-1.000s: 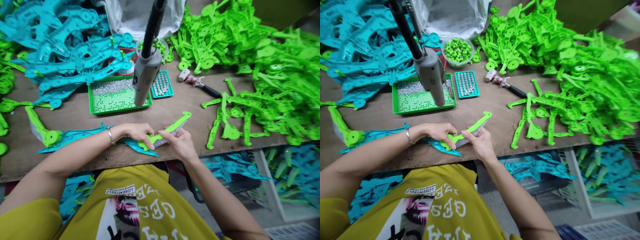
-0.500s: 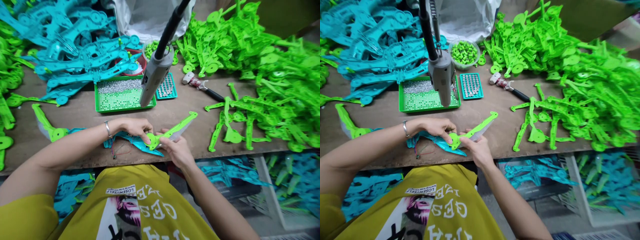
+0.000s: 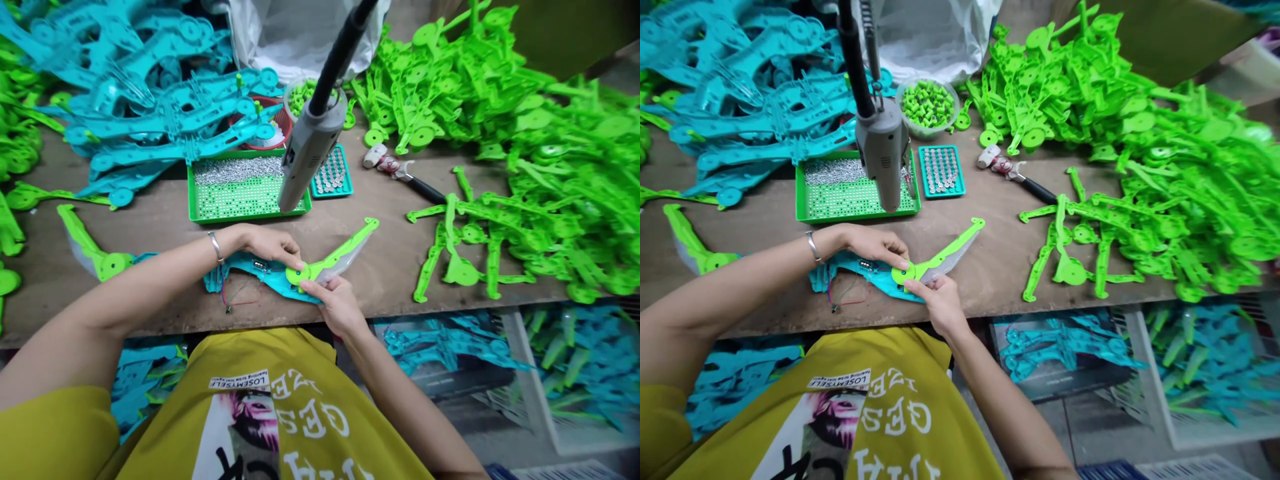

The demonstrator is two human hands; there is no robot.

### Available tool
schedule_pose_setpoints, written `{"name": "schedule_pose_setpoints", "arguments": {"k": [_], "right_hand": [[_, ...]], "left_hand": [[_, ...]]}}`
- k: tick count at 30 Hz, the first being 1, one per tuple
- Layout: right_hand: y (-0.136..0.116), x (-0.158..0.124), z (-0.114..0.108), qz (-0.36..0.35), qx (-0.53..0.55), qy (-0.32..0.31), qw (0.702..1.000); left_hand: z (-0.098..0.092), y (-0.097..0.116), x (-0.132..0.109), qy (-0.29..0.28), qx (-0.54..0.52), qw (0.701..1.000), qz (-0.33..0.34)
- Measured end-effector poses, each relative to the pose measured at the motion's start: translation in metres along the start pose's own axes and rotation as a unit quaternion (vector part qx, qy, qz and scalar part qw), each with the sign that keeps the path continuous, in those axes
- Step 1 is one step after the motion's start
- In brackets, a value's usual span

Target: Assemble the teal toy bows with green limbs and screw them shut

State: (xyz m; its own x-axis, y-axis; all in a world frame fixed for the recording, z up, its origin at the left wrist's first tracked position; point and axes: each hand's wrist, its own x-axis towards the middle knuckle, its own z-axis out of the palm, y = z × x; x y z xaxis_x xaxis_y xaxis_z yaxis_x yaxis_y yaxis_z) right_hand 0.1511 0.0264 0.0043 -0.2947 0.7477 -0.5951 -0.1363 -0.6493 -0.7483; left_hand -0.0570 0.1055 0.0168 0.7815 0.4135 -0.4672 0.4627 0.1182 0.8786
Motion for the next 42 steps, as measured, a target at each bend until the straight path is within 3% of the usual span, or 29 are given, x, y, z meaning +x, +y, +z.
{"name": "schedule_pose_setpoints", "arguments": {"k": [6,11,14,17,23,30,36,42], "right_hand": [[-0.006,-0.004,0.000,0.077,0.032,-0.019,0.996],[0.006,-0.007,0.009,0.049,0.035,0.019,0.998],[0.006,-0.007,0.011,0.050,0.011,-0.014,0.999],[-0.014,-0.001,-0.001,0.032,-0.020,-0.039,0.999],[-0.073,0.027,-0.040,-0.081,-0.002,0.078,0.994],[-0.068,0.032,-0.035,-0.114,0.010,0.094,0.989],[-0.064,0.041,-0.033,-0.060,-0.015,0.026,0.998],[-0.066,0.064,-0.019,-0.042,-0.075,-0.030,0.996]], "left_hand": [[-0.002,-0.005,0.002,0.014,0.052,0.999,-0.007],[0.001,-0.002,0.000,0.041,0.087,0.995,0.022],[0.001,0.003,-0.008,0.029,0.100,0.994,0.025],[-0.001,0.006,-0.018,0.005,0.098,0.995,0.028],[0.004,0.021,-0.020,-0.020,0.152,0.988,-0.037],[0.030,0.031,0.009,0.088,0.133,0.987,-0.030],[0.029,0.020,-0.009,0.072,0.102,0.992,-0.032],[0.026,0.012,-0.035,0.102,0.092,0.988,-0.070]]}}
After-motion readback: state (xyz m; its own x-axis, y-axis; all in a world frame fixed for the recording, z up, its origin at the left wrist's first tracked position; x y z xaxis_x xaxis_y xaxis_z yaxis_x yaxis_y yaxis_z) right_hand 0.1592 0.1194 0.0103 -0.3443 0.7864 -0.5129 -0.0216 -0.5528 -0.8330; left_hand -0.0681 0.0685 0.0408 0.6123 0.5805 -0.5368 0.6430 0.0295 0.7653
